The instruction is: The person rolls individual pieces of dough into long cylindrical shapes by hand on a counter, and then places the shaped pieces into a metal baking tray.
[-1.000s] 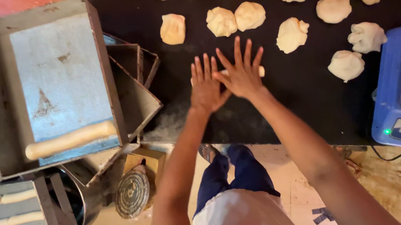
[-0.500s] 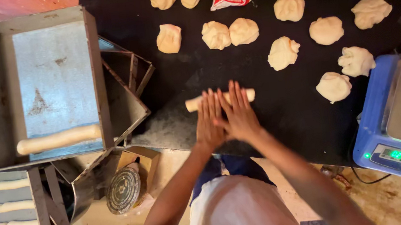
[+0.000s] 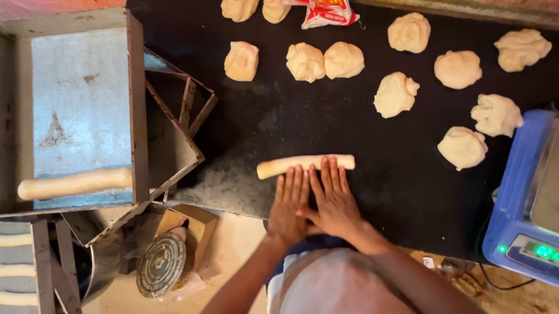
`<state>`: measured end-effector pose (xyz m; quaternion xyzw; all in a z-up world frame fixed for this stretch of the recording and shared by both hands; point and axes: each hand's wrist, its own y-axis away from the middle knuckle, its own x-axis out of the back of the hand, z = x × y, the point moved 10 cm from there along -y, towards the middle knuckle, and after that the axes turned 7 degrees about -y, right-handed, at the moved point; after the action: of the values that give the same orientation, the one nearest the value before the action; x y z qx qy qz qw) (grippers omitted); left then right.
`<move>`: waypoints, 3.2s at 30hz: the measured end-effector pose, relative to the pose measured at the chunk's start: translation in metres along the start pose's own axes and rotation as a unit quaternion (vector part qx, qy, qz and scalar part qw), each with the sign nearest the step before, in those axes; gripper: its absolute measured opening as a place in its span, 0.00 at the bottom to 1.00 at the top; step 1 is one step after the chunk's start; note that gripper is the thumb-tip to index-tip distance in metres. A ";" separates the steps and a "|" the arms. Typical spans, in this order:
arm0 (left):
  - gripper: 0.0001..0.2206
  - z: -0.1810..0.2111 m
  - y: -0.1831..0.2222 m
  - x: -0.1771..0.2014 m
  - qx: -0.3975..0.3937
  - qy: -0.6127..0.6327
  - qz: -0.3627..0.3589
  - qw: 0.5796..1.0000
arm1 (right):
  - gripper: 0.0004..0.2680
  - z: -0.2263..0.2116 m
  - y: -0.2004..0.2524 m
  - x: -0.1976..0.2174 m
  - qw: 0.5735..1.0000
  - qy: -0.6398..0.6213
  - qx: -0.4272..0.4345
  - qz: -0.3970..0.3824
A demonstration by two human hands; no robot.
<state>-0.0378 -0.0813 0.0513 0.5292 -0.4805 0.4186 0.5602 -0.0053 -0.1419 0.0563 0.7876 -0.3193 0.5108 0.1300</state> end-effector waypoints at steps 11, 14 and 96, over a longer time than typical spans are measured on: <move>0.61 -0.095 -0.135 0.046 0.129 0.029 0.059 0.989 | 0.36 0.095 -0.172 0.026 0.992 0.091 -0.051 -0.065; 0.68 -0.074 -0.089 0.048 0.048 0.042 0.109 0.992 | 0.37 0.075 -0.120 0.018 0.998 0.030 -0.012 -0.053; 0.23 -0.153 0.019 -0.005 0.287 0.294 0.281 0.867 | 0.24 0.138 0.013 0.013 0.732 -0.567 -0.303 0.226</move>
<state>-0.0423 0.0730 0.0533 0.3617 -0.2809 0.8141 0.3571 0.0897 -0.2295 0.0054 0.7546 -0.6401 -0.1395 0.0370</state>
